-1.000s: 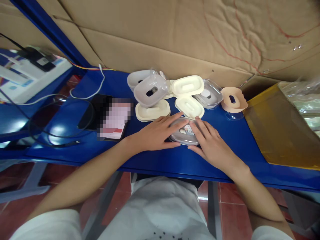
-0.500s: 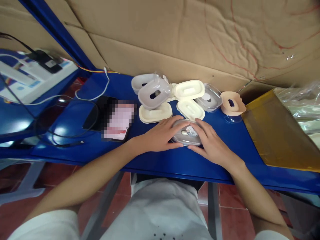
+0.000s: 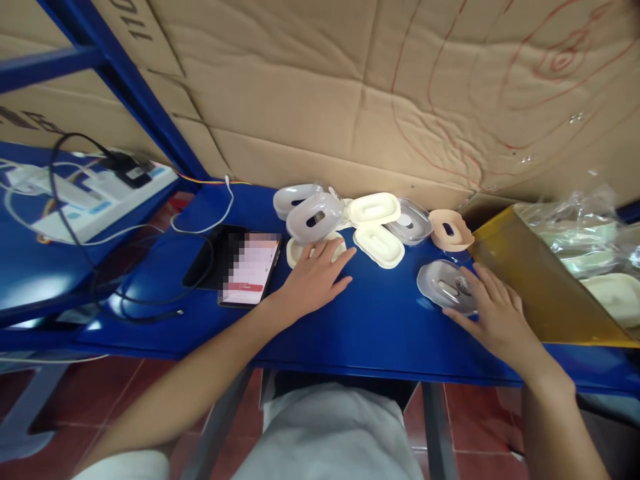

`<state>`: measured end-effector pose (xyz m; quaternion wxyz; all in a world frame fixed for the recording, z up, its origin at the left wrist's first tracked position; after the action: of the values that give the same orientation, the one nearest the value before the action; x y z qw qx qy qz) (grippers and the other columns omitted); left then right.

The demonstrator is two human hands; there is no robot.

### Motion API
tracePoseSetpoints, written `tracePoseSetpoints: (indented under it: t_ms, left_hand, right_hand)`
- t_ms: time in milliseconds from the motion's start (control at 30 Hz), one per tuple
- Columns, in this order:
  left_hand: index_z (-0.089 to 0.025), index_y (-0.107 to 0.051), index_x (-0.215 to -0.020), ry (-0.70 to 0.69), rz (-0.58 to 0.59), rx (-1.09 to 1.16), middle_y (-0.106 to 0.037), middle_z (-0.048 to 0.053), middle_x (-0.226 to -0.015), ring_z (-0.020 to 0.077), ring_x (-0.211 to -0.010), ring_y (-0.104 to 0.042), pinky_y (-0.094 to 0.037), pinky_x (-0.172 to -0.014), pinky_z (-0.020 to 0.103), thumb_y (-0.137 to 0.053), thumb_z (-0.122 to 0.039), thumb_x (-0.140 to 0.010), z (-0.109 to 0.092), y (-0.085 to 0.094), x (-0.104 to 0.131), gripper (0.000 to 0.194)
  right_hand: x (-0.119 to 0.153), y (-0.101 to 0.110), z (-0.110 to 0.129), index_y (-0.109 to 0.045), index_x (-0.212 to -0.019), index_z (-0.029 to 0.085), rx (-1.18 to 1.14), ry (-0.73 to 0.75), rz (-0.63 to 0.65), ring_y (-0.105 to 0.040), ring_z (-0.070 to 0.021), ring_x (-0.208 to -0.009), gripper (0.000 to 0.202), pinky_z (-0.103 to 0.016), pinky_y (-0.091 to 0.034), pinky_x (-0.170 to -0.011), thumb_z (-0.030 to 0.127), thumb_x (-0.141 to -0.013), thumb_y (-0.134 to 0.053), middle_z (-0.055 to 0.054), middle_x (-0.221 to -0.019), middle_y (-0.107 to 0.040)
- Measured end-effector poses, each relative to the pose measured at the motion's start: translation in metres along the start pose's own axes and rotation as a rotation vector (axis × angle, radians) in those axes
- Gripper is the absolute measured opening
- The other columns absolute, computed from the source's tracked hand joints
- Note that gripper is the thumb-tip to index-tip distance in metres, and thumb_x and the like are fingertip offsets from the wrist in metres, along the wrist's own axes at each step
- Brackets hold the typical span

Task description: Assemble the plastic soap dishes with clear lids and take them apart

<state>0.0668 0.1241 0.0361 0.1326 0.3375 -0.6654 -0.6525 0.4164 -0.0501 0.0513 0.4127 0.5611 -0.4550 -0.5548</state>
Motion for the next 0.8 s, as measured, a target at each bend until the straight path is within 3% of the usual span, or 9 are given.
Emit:
tracePoseSetpoints:
  t_ms: [133, 233, 333, 433, 567, 633, 800]
  left_hand:
    - [-0.018, -0.059, -0.153, -0.023, 0.045, 0.004, -0.058, 0.02, -0.158, 0.0385, -0.14, -0.059, -0.045, -0.117, 0.056, -0.062, -0.035, -0.108, -0.002, -0.006, 0.001, 0.049]
    - [-0.018, -0.058, -0.155, -0.027, 0.053, 0.021, -0.057, 0.021, -0.16, 0.0388, -0.144, -0.057, -0.043, -0.119, 0.057, -0.063, -0.035, -0.108, -0.001, -0.008, 0.001, 0.05]
    - [-0.018, -0.057, -0.156, -0.031, 0.032, 0.05, -0.056, 0.022, -0.16, 0.0398, -0.144, -0.057, -0.044, -0.118, 0.059, -0.063, -0.034, -0.108, -0.001, -0.007, 0.001, 0.051]
    - [-0.019, -0.056, -0.157, -0.064, 0.013, 0.081, -0.056, 0.021, -0.16, 0.0395, -0.143, -0.058, -0.044, -0.118, 0.059, -0.062, -0.033, -0.108, -0.004, -0.004, 0.001, 0.051]
    - [-0.021, -0.054, -0.158, -0.143, 0.008, 0.132, -0.051, 0.021, -0.165, 0.0386, -0.147, -0.055, -0.044, -0.12, 0.058, -0.064, -0.036, -0.107, -0.012, -0.005, 0.004, 0.054]
    - [-0.023, -0.054, -0.158, -0.181, 0.019, 0.147, -0.048, 0.02, -0.168, 0.0384, -0.149, -0.053, -0.042, -0.121, 0.058, -0.067, -0.039, -0.106, -0.015, -0.009, 0.006, 0.056]
    - [-0.022, -0.059, -0.151, -0.228, 0.041, 0.151, -0.052, 0.02, -0.165, 0.0372, -0.15, -0.053, -0.041, -0.121, 0.058, -0.068, -0.04, -0.105, -0.017, -0.019, 0.01, 0.05]
  right_hand:
    - [-0.04, 0.005, 0.052, -0.039, -0.168, 0.023, -0.09, 0.154, -0.029, -0.051, -0.0413, -0.154, 0.069, -0.064, -0.045, -0.121, 0.059, -0.111, -0.051, -0.021, -0.168, -0.051]
    - [-0.073, -0.01, 0.096, -0.047, -0.164, 0.018, -0.161, 0.319, 0.045, -0.055, -0.0387, -0.152, 0.059, -0.061, -0.044, -0.123, 0.047, -0.112, -0.053, -0.021, -0.165, -0.056]
    - [-0.091, -0.028, 0.117, -0.054, -0.157, 0.015, -0.255, 0.363, 0.08, -0.059, -0.0405, -0.147, 0.052, -0.064, -0.044, -0.121, 0.037, -0.11, -0.057, -0.023, -0.158, -0.062]
    - [-0.092, -0.034, 0.117, -0.065, -0.137, 0.016, -0.35, 0.351, 0.088, -0.071, -0.0375, -0.129, 0.032, -0.061, -0.052, -0.11, 0.026, -0.11, -0.053, -0.021, -0.138, -0.075]
    - [-0.084, -0.024, 0.109, -0.069, -0.112, 0.024, -0.458, 0.424, 0.125, -0.076, -0.0238, -0.112, 0.018, -0.044, -0.056, -0.103, 0.024, -0.112, -0.051, -0.007, -0.115, -0.081]
    - [-0.085, -0.018, 0.105, -0.069, -0.111, 0.025, -0.514, 0.438, 0.086, -0.076, -0.0223, -0.111, 0.017, -0.041, -0.055, -0.102, 0.027, -0.113, -0.052, -0.006, -0.114, -0.081]
    - [-0.098, -0.02, 0.094, -0.07, -0.126, 0.023, -0.435, 0.312, -0.134, -0.071, -0.0309, -0.127, 0.024, -0.05, -0.051, -0.106, 0.029, -0.113, -0.051, -0.013, -0.133, -0.078]
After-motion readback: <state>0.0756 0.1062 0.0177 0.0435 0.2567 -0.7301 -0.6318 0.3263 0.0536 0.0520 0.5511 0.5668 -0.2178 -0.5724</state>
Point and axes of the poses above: each hand's wrist, its own x-axis away from the middle knuckle, its own y-axis out of the back of the hand, z = x × y, the point moved 2 cm from there along -x, towards the middle knuckle
